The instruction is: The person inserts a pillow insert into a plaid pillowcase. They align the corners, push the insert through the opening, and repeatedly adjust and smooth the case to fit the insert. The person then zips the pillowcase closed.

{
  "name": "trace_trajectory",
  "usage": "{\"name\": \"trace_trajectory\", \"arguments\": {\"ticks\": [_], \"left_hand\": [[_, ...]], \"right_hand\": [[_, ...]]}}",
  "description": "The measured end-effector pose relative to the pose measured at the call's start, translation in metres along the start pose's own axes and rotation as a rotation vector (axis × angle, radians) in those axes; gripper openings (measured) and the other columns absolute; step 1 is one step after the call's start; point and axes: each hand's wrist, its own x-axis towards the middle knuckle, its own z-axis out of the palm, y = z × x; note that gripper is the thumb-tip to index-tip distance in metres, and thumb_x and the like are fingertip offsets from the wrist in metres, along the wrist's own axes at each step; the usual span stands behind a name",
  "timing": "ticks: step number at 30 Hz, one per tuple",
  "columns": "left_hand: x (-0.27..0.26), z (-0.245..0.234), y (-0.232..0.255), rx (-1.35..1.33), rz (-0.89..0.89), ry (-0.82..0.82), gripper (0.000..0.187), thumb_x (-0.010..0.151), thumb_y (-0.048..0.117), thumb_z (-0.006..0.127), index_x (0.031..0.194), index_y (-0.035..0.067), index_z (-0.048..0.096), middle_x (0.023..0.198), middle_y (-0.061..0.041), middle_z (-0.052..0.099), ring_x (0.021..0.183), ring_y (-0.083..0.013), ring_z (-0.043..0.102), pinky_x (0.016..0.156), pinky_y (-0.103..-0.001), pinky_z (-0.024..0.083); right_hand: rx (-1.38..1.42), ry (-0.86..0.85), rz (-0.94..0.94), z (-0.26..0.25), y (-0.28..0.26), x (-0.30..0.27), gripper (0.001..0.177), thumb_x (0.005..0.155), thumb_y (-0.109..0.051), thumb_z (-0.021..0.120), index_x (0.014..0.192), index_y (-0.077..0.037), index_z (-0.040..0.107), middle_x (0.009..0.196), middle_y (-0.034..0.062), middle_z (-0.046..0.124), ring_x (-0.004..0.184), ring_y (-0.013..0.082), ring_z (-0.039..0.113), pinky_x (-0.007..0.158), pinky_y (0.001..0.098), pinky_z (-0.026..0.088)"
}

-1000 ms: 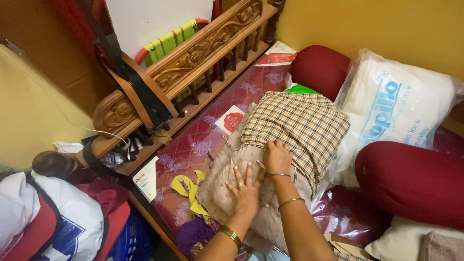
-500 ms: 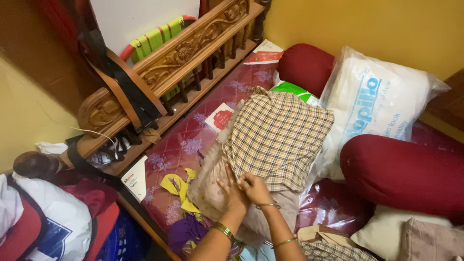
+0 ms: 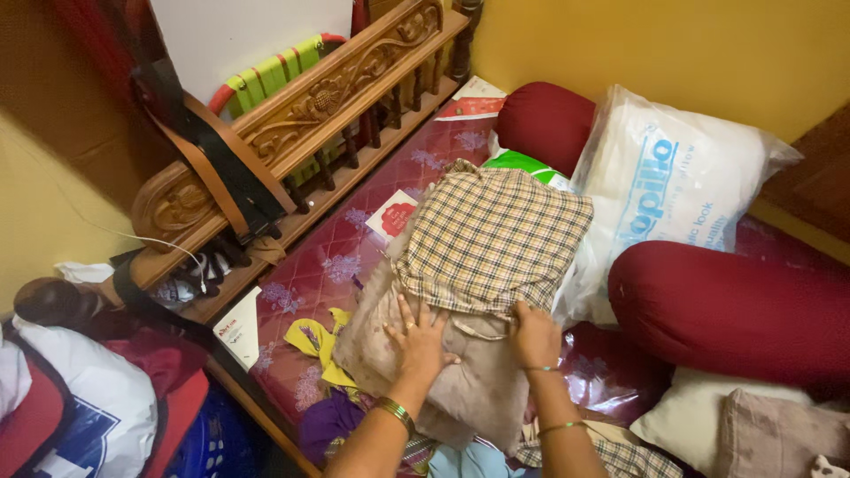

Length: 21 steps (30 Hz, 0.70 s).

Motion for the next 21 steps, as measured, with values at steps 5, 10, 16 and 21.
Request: {"name": "trace_trajectory", "arguments": {"ticks": [5,10,16,21], "left_hand": [[0.004,0.003,0.002,-0.018,-0.013,0.026,0.114,0.067,0.055,0.088,0.159,0.042,0.023,0.171,-0.008,-0.006,0.151,-0.0501,-0.014,0.107,-0.085,0.015],[0.003,0.01,0.002,0.02,-0.011,0.023,0.1,0.071,0.054,0.087,0.154,0.033,0.037,0.17,-0.008,-0.001,0.153,-0.0508,-0.01,0.108,-0.085,0.018],[0.003,0.011,0.002,0.017,-0.014,0.051,0.068,0.074,0.046,0.087,0.131,0.019,0.061,0.169,-0.011,0.014,0.154,-0.05,-0.005,0.108,-0.085,0.018],[0.001,0.018,-0.014,-0.129,0.038,0.203,0.074,0.072,0.042,0.088,0.134,0.016,0.058,0.163,-0.011,0.023,0.153,-0.0432,0.003,0.11,-0.08,0.018]], "right_hand": [[-0.033,-0.228,0.055,0.033,0.055,0.001,0.024,0.097,-0.025,0.048,0.111,-0.015,0.064,0.097,0.0239,0.073,0.092,0.045,0.07,0.079,0.057,0.054],[0.184,-0.37,0.004,0.062,0.055,-0.062,0.025,0.093,-0.024,0.05,0.113,-0.013,0.061,0.098,0.0272,0.071,0.095,0.0468,0.069,0.083,0.056,0.053],[0.149,-0.341,-0.15,0.05,0.028,-0.095,0.019,0.084,-0.018,0.065,0.102,-0.011,0.065,0.1,0.0229,0.069,0.096,0.0438,0.068,0.084,0.0531,0.053],[0.264,-0.262,-0.135,0.027,-0.001,-0.092,0.022,0.082,-0.028,0.073,0.098,-0.013,0.073,0.098,0.018,0.067,0.091,0.0406,0.068,0.082,0.0483,0.055]]}}
